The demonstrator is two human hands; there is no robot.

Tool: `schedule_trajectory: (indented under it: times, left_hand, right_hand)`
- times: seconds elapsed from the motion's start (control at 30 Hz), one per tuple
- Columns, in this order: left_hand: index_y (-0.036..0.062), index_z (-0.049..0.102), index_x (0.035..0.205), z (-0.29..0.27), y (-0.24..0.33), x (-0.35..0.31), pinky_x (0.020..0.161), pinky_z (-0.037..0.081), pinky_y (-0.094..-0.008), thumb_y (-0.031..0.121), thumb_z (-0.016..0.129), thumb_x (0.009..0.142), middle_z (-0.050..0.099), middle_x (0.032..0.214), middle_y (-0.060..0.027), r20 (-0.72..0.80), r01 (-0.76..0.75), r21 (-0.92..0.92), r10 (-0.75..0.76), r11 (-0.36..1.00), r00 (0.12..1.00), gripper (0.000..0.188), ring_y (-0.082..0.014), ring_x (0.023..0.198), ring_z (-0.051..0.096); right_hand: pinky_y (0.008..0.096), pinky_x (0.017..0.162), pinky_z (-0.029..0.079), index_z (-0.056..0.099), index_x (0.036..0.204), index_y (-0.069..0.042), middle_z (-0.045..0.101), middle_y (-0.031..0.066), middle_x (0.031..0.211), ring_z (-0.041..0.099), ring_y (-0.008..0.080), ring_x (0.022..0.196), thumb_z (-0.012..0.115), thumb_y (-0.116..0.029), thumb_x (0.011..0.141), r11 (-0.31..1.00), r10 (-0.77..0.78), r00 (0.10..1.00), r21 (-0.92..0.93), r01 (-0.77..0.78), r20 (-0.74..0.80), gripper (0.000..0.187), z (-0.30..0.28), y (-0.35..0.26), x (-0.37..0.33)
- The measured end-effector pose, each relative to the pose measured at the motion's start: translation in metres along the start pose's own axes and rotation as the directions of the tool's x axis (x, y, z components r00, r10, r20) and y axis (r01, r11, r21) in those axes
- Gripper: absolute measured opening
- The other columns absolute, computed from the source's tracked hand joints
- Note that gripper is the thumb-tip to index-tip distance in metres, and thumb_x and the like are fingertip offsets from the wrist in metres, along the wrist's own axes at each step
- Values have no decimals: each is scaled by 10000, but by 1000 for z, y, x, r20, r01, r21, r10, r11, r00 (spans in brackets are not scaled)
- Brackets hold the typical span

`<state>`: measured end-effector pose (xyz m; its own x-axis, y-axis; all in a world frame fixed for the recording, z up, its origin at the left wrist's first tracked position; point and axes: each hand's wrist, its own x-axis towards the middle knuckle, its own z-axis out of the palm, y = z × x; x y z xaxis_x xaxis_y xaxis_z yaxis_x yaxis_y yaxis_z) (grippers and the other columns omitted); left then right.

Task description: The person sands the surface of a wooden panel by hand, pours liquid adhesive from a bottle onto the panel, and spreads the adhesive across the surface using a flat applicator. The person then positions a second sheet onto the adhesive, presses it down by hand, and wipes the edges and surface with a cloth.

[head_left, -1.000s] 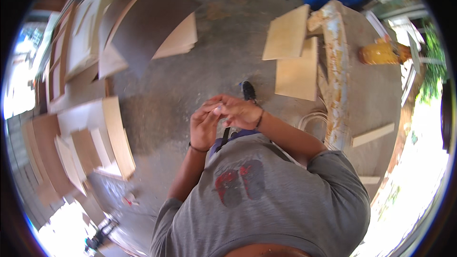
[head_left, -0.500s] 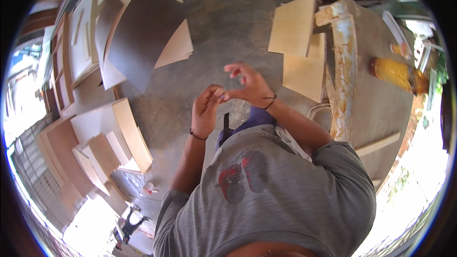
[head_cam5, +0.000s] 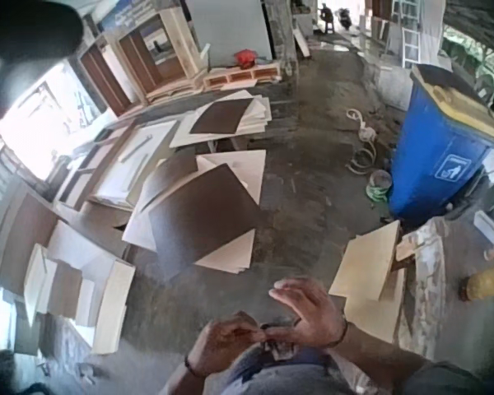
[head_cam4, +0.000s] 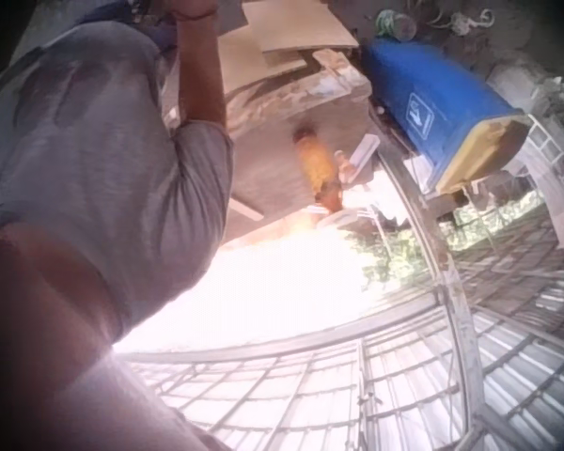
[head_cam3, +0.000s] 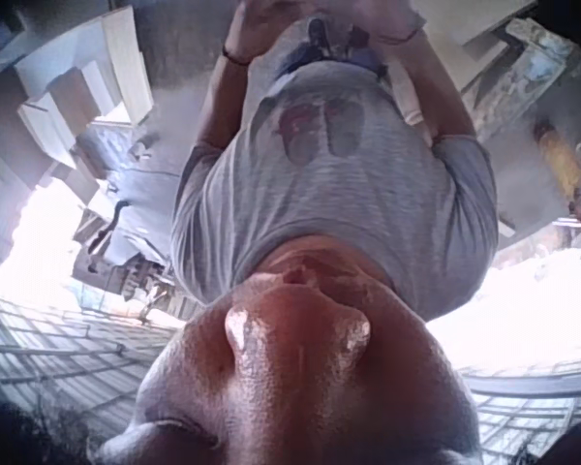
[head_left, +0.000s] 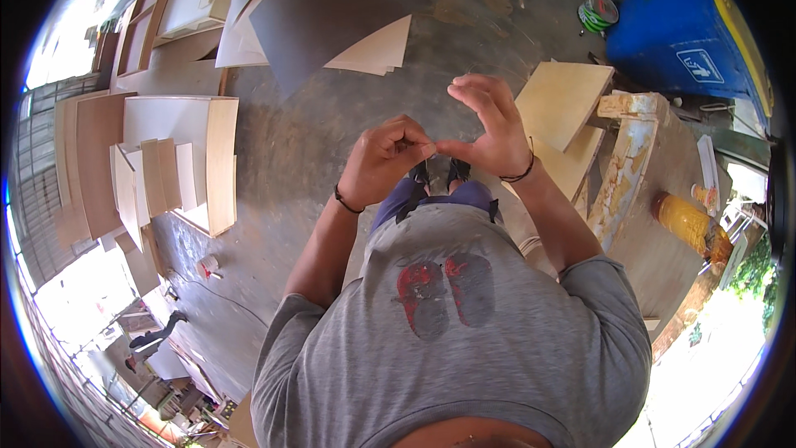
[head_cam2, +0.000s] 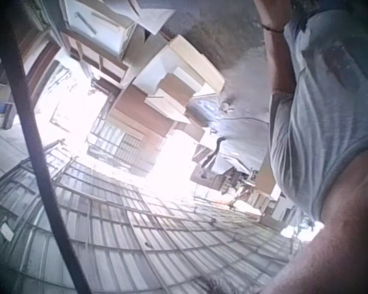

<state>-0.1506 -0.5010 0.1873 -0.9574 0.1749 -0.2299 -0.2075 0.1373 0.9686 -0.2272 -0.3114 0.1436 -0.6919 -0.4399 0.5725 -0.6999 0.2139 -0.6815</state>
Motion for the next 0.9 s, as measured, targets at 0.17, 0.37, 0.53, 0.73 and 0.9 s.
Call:
schedule_trajectory:
  times: [0.17,0.37,0.53,0.73,0.9]
  left_hand:
    - [1,553,882,-20,-12,-17,739,422,-236,46,546,888,560,855,-31,-99,-54,-121,42,991,994,47,-99,801,533]
    - [21,525,922,-31,-25,-33,756,422,-243,122,521,935,554,865,-18,-267,-122,-619,-61,776,962,102,-100,791,527]
    - [7,514,877,-47,-32,-41,729,426,-251,90,506,927,547,854,-56,-524,-352,-64,269,934,808,97,-121,776,518]
    - [-18,506,850,-77,-34,-51,699,429,-254,29,489,900,539,851,-99,-456,-369,276,459,887,763,71,-145,759,510]
    - [4,501,909,-95,-36,-54,766,418,-249,73,450,947,536,918,-54,-328,-416,-114,361,902,873,94,-129,820,504]
  right_hand:
    - [393,785,417,557,1125,-101,547,74,1111,531,250,928,807,-318,589,985,-149,989,-90,150,17,630,20,-19,24]
    - [390,782,415,554,1119,-90,557,74,1079,534,254,932,805,-222,595,984,-147,988,-112,140,-54,596,57,-49,39]
    - [389,782,414,551,1110,-79,559,78,1070,538,261,940,801,-159,593,980,-127,990,-160,117,-54,580,85,-72,49]
    - [351,775,438,525,1158,-76,550,78,1085,536,255,933,814,-144,588,997,-39,993,-68,47,109,643,97,-81,69]
    - [298,775,448,454,1252,-64,526,64,1144,518,174,989,796,-243,684,662,462,710,327,-675,531,687,116,-72,68]
